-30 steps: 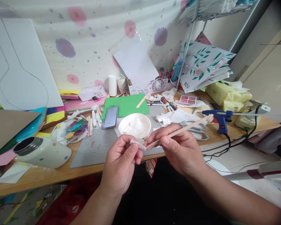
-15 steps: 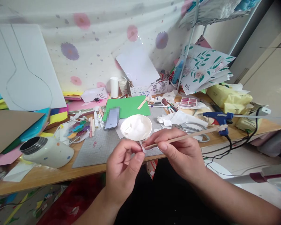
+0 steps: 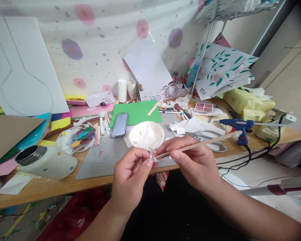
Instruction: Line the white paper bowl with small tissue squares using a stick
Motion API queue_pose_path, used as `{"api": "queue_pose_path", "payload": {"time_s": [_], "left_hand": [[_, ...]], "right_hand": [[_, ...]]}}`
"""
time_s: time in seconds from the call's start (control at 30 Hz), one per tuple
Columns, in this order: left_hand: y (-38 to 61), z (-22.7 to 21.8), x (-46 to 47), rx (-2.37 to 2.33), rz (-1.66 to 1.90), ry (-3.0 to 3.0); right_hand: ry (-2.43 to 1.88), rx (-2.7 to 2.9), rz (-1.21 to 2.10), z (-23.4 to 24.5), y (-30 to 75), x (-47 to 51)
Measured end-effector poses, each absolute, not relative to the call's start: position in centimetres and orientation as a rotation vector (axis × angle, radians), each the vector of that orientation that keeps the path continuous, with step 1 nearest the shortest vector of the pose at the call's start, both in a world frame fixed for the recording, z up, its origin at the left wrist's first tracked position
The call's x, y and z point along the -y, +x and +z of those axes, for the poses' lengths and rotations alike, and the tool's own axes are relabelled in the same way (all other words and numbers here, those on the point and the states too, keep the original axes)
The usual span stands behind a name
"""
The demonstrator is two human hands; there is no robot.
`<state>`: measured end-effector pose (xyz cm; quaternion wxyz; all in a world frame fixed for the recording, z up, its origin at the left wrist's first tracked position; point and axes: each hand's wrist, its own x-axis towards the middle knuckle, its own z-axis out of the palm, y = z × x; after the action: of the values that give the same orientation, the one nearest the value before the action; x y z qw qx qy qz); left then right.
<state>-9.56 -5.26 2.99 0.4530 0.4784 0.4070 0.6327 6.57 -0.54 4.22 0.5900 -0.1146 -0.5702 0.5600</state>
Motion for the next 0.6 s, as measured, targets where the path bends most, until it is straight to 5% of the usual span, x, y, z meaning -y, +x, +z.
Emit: {"api": "queue_pose_path", "payload": {"time_s": [0.6], "left_hand": [[-9.3,4.0,6.0,-0.953,1.538,1.122]], "right_hand": [[-0.210,1.307,1.379,4.8,6.8,1.4]]}}
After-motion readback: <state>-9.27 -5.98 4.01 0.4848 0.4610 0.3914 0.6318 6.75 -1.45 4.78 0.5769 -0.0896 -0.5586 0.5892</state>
